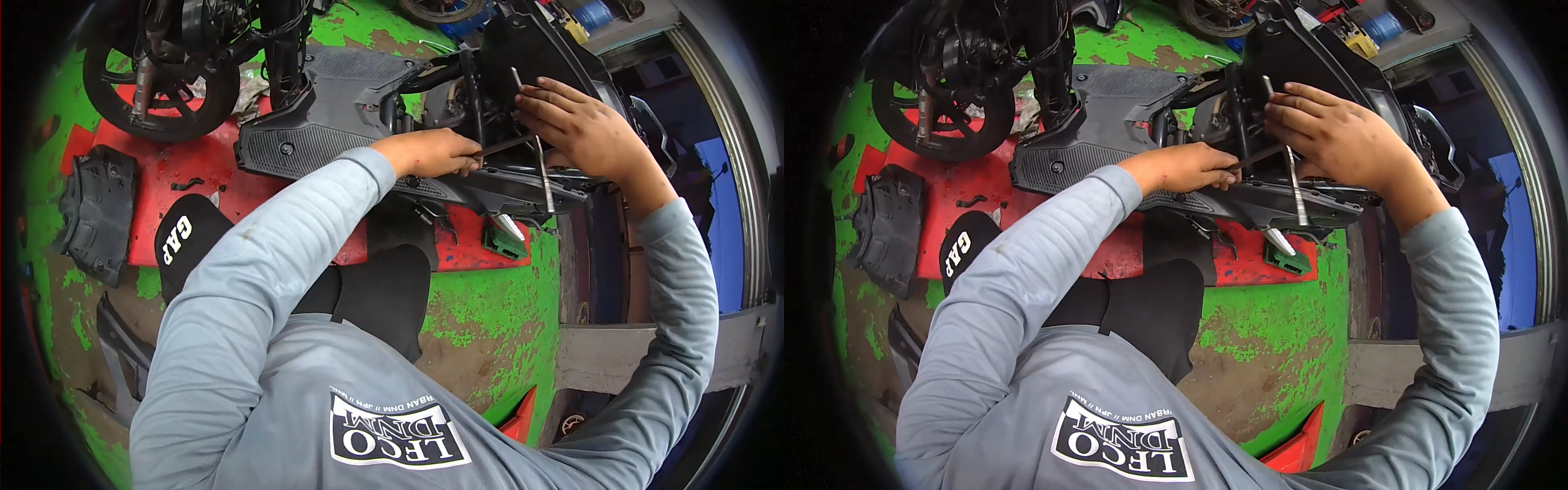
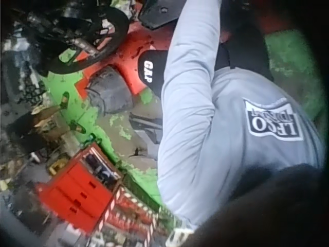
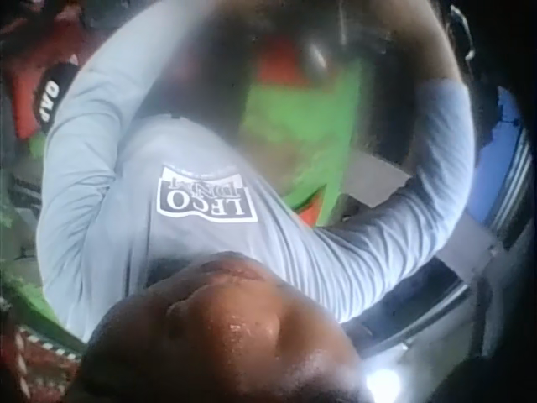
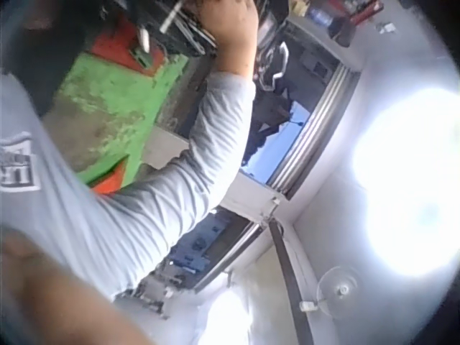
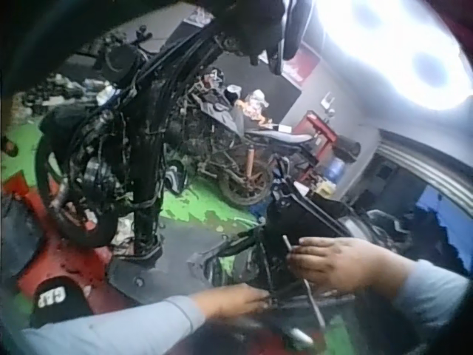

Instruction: The person sits on the floor of a workshop and installs a black plastic side panel onto a motorcycle. They align the panel with the frame and use a T-handle wrench to tighten screws, securing the part in place.

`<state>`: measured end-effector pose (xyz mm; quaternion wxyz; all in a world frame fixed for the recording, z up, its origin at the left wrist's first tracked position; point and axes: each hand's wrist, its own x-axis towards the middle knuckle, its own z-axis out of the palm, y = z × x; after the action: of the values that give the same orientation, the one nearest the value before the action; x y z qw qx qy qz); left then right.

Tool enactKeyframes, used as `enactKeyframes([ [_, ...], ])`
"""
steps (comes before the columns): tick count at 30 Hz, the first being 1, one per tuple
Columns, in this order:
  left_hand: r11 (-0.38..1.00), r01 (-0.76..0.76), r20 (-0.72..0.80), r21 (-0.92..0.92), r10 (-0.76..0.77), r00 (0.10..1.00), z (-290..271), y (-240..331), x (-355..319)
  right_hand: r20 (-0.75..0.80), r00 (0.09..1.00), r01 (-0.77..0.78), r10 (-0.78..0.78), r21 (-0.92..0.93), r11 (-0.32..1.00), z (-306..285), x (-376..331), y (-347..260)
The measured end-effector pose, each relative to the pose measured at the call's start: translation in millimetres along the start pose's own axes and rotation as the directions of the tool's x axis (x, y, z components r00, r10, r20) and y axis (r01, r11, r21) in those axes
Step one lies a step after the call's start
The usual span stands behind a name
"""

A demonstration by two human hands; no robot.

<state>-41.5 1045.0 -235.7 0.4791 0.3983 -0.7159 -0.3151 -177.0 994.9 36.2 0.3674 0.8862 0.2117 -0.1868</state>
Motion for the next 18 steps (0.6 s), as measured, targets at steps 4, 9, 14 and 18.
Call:
enactKeyframes([
  [4, 1.0, 0.015, -0.039, 0.022, -0.014, 0.999, 0, 0, -2, 0.186, 0.871, -0.49, 0.455, 0.282, 0.824, 27, 17, -13],
  [9, 0.998, 0.022, -0.051, 0.055, -0.019, 0.999, 4, 3, -2, 0.271, 0.66, -0.75, 0.701, 0.299, 0.59, 20, 18, -18],
  [14, 1.0, -0.005, -0.05, 0.03, 0.007, 0.999, 1, -4, -4, -0.129, 0.972, -0.203, 0.196, -0.039, 0.978, 4, 0, 1],
  [18, 0.997, 0.079, -0.012, 0.012, -0.079, 0.997, 0, 10, -5, -0.16, 0.987, 0.018, -0.019, -0.01, 1.0, 16, -11, 1],
])
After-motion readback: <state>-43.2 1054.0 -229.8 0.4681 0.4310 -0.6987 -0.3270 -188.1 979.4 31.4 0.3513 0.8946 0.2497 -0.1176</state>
